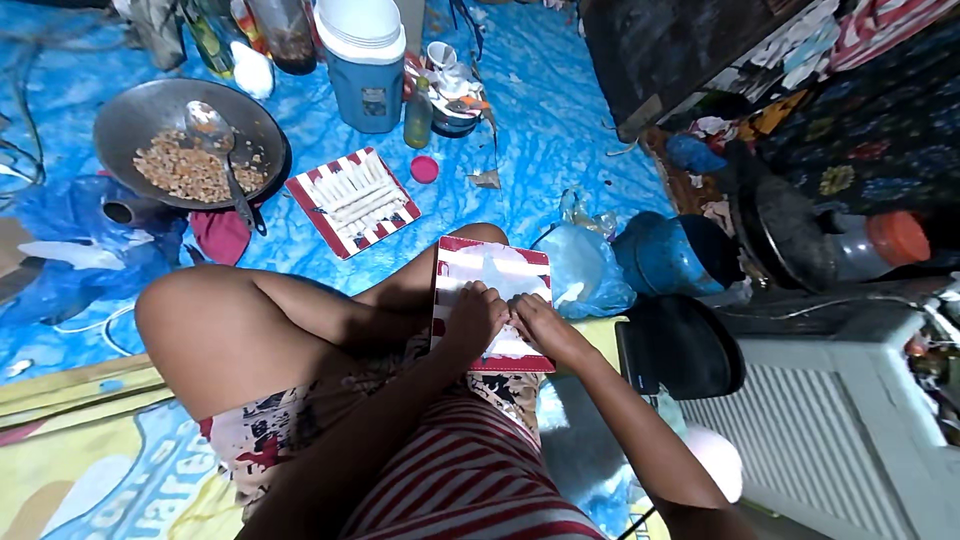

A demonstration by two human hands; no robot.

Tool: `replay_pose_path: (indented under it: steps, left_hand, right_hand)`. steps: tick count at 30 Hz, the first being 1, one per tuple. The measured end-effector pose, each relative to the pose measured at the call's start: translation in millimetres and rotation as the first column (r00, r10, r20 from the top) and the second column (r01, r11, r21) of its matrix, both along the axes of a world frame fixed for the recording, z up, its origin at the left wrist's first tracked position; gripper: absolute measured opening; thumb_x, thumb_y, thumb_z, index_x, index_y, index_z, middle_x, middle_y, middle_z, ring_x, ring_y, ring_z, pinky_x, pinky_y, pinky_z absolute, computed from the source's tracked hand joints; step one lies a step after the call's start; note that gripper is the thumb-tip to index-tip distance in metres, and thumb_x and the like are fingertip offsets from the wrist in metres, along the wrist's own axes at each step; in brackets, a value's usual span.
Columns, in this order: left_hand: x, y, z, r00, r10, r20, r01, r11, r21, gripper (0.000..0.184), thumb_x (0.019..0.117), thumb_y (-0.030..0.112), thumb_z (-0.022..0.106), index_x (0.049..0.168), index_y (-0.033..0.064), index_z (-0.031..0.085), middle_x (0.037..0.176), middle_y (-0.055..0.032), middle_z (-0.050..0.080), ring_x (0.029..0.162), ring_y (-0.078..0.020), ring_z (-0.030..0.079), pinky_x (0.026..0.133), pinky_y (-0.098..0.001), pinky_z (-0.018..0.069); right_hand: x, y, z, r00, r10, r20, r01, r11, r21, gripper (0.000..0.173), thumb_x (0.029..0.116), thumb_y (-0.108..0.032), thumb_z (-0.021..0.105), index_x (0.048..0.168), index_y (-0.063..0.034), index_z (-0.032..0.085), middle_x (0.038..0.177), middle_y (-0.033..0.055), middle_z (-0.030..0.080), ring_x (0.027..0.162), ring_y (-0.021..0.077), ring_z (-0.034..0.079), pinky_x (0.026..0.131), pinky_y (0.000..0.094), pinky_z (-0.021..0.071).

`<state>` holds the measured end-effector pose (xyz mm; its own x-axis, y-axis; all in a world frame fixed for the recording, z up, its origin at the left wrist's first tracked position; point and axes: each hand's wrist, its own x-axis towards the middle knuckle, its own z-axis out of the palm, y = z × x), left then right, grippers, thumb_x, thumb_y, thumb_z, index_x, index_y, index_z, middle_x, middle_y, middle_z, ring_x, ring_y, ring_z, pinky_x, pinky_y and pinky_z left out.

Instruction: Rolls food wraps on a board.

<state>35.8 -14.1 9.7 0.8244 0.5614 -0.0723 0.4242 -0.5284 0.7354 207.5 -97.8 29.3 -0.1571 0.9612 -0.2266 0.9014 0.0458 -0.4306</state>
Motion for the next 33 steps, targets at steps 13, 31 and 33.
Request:
replay_pose_path:
  steps: [13,31,33]
  left_hand:
    - [-4.7,-0.5,-7.4,0.998,0.031,0.054,-0.032,0.999,0.014,0.026,0.1016,0.021,0.058,0.107,0.0025,0.076,0.109,-0.0168,0.072,0.116,-0.0371,0.060,0.098,-0.0525,0.0441]
    - [-12.5,6.4,-1.7,0.999,0.029,0.040,-0.026,0.998,-0.062,0.023,0.1025,0.019,0.059,0.111,0.0066,0.076,0.110,-0.0154,0.074,0.118,-0.0381,0.061,0.100,-0.0552,0.0432]
    - [-13.4,5.8,-2.5,0.997,0.040,0.059,-0.037,0.998,-0.051,0.022,0.1019,0.018,0.060,0.110,0.0062,0.077,0.106,-0.0156,0.074,0.115,-0.0380,0.062,0.099,-0.0546,0.0440]
  right_hand:
    - [1.6,-11.7,-6.9,0.988,-0.004,-0.156,0.031,0.984,0.173,0.023,0.0984,-0.002,0.052,0.104,0.0061,0.074,0.104,0.0214,0.074,0.104,0.0357,0.071,0.100,0.0441,0.0524]
    - [8.8,-20.4,4.4,0.986,-0.124,-0.112,0.135,0.986,0.099,0.018,0.0963,-0.009,0.064,0.101,0.0040,0.076,0.105,0.0206,0.073,0.106,0.0353,0.069,0.101,0.0465,0.0518]
    - [8.3,-20.0,5.5,0.986,-0.128,-0.106,0.135,0.989,0.055,0.021,0.0941,-0.013,0.070,0.104,0.0044,0.075,0.107,0.0216,0.073,0.108,0.0357,0.069,0.101,0.0470,0.0517]
